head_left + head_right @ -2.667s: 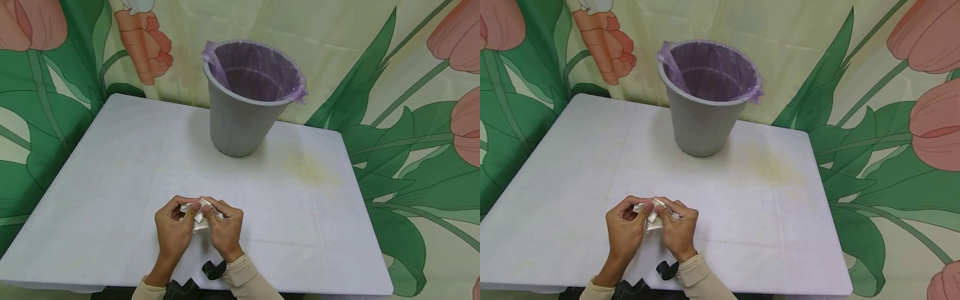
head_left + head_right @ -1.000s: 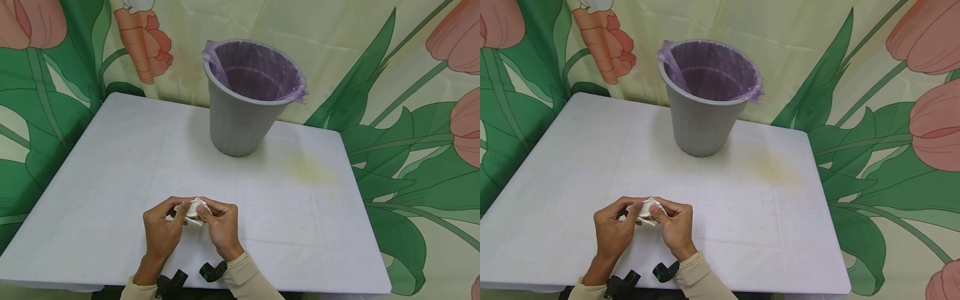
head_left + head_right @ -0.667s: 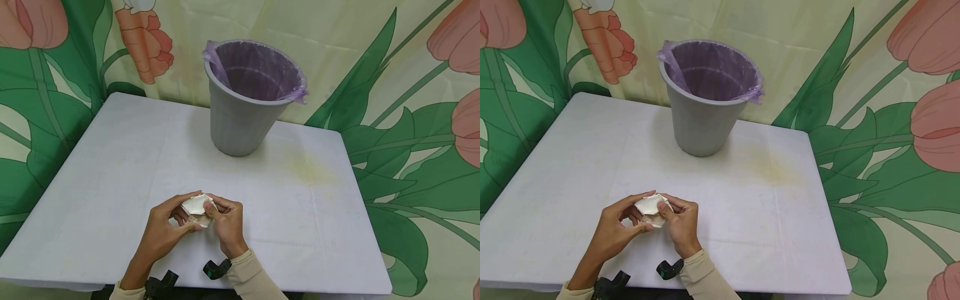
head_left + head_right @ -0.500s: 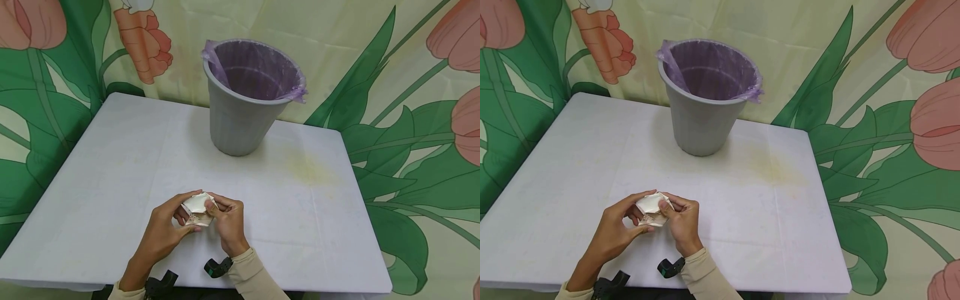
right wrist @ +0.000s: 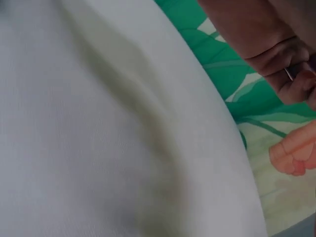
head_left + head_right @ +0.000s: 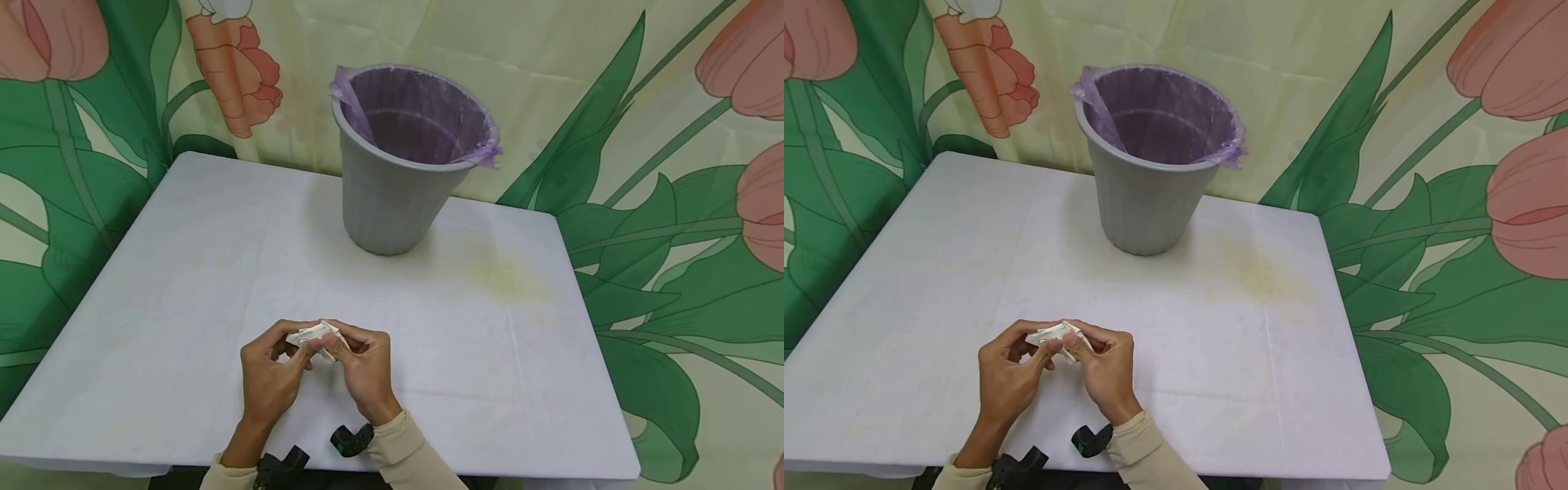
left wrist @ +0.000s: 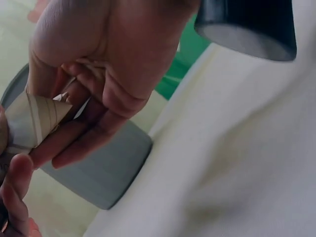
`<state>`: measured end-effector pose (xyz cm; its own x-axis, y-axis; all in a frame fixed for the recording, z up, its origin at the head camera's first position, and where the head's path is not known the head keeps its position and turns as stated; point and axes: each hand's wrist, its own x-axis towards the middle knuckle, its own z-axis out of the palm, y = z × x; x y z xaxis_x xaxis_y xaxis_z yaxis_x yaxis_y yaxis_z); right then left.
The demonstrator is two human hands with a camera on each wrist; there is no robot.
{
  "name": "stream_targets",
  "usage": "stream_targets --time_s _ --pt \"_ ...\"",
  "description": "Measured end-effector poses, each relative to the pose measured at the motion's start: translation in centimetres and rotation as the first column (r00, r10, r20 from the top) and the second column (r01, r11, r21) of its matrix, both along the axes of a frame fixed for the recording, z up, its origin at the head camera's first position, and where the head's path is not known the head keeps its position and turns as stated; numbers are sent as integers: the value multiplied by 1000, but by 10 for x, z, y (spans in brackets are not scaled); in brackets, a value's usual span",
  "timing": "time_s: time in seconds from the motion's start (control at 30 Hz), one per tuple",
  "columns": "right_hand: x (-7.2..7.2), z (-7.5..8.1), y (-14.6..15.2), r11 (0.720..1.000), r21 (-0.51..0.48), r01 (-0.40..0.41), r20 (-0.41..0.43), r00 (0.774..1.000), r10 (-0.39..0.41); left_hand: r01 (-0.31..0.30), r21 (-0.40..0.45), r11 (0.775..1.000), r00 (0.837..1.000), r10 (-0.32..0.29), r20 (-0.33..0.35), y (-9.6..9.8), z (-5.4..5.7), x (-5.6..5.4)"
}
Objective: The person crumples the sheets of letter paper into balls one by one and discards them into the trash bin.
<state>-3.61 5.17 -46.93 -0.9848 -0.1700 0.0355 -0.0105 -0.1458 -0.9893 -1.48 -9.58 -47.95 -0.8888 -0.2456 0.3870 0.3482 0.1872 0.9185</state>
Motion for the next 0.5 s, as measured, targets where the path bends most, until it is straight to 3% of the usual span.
stream_targets --time_s 0.17,0.3,0.5 --pt "-3 -1 9 986 66 -151 -89 984 156 -34 101 994 999 33 11 0 0 0" --pt "-9 -3 21 948 137 -288 -178 934 309 -21 181 983 997 7 81 -3 3 0" --pt "-19 -5 35 895 195 -401 -263 858 441 65 249 966 983 -105 148 -6 8 2"
